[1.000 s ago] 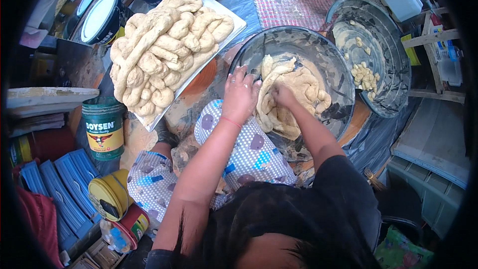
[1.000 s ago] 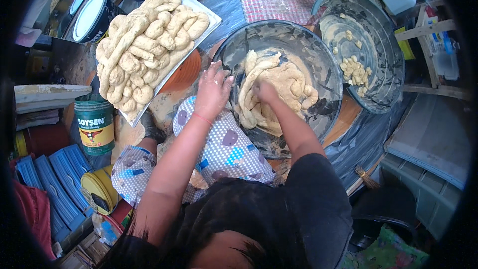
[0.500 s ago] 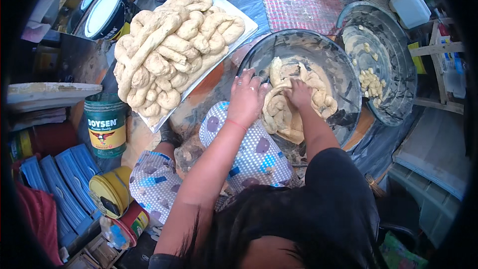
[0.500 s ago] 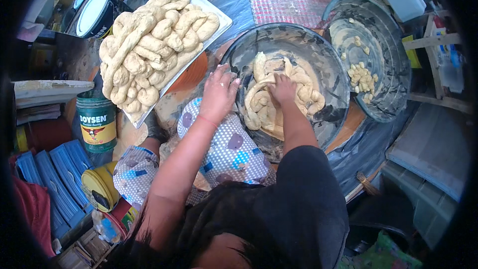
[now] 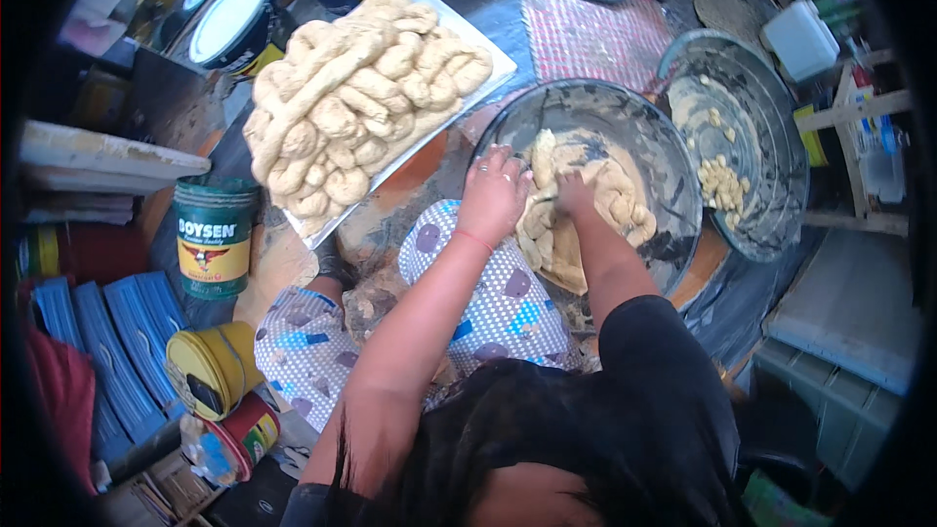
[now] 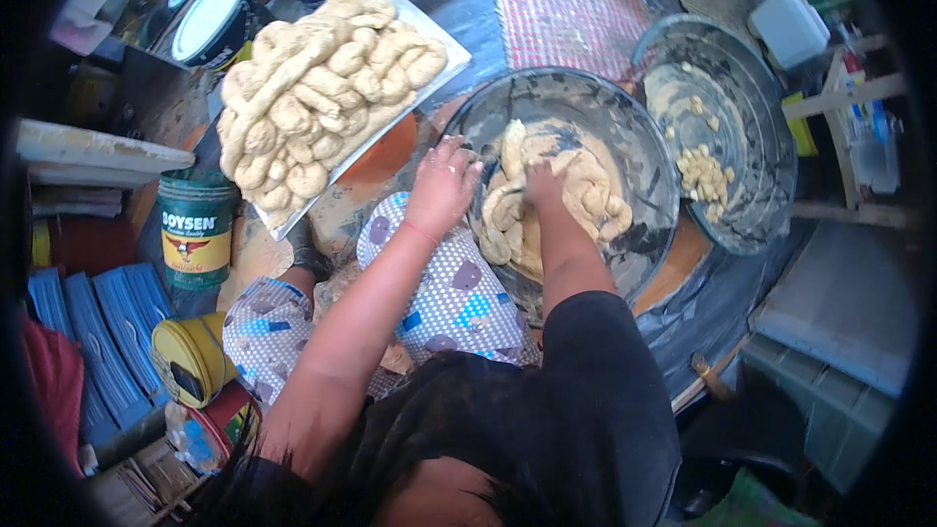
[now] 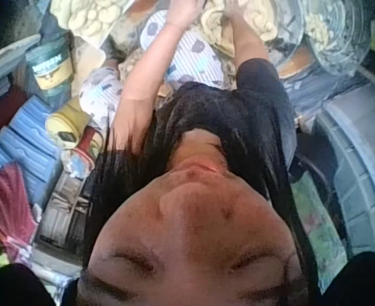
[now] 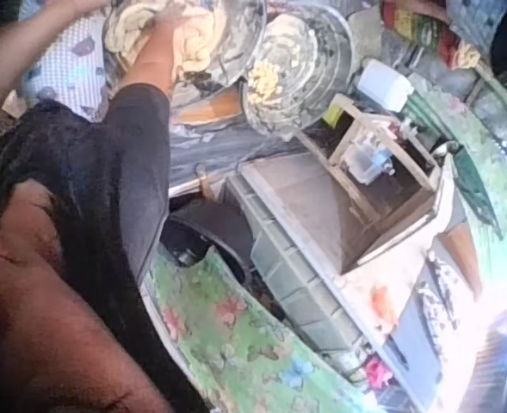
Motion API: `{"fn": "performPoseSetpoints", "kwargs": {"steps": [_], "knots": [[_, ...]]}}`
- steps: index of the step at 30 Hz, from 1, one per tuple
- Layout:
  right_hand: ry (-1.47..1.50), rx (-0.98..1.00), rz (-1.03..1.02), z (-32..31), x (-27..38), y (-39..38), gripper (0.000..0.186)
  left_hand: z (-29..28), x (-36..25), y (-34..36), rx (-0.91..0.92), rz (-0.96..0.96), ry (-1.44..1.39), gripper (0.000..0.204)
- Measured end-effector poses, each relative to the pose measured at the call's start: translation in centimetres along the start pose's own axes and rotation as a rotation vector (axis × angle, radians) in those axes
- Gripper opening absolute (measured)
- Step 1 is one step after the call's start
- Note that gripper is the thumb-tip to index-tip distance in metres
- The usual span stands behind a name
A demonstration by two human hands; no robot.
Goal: Knead and shape dough into long pieces and place them on a tray.
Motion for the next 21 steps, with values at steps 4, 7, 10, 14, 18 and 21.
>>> {"fn": "performPoseSetpoints", "kwargs": {"steps": [4, 7, 10, 14, 18, 21], "knots": [[-0.007, 0.113, 0.155, 3.2, -2.6, -3.2, 0.04, 0.3, 0.5, 0.1, 0.002, -0.015, 0.01, 0.027], [-0.077, 0.109, -0.022, 0.6, 0.8, -7.8, 0.04, -0.4, 1.4, -0.7, 0.074, -0.071, 0.037, 0.034], [0.452, 0.068, -0.095, -1.8, -0.1, -10.8, 0.041, 0.3, -0.6, -0.9, 0.266, 0.037, -0.043, 0.051], [1.435, 0.042, -0.217, -8.3, 1.3, -13.7, 0.05, 1.4, -3.0, -3.0, 0.521, 0.28, -0.249, 0.074], [1.613, -0.118, -0.409, -21.0, 5.1, -17.7, 0.053, 0.1, -5.6, -4.7, 0.61, 0.159, -0.652, 0.071], [1.876, -0.375, -0.653, -31.3, 6.1, -20.7, 0.054, -0.5, -7.1, -5.3, 0.722, 0.06, -0.724, 0.057]]}}
Point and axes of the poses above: each hand's wrist, its own y-axis towards the middle knuckle, its own z-axis out of the palm, x = y × z, the point moved 6 cm from there along y, towards the middle knuckle, and after that the axes turned 7 degrees about -z, right-handed, at the moved point
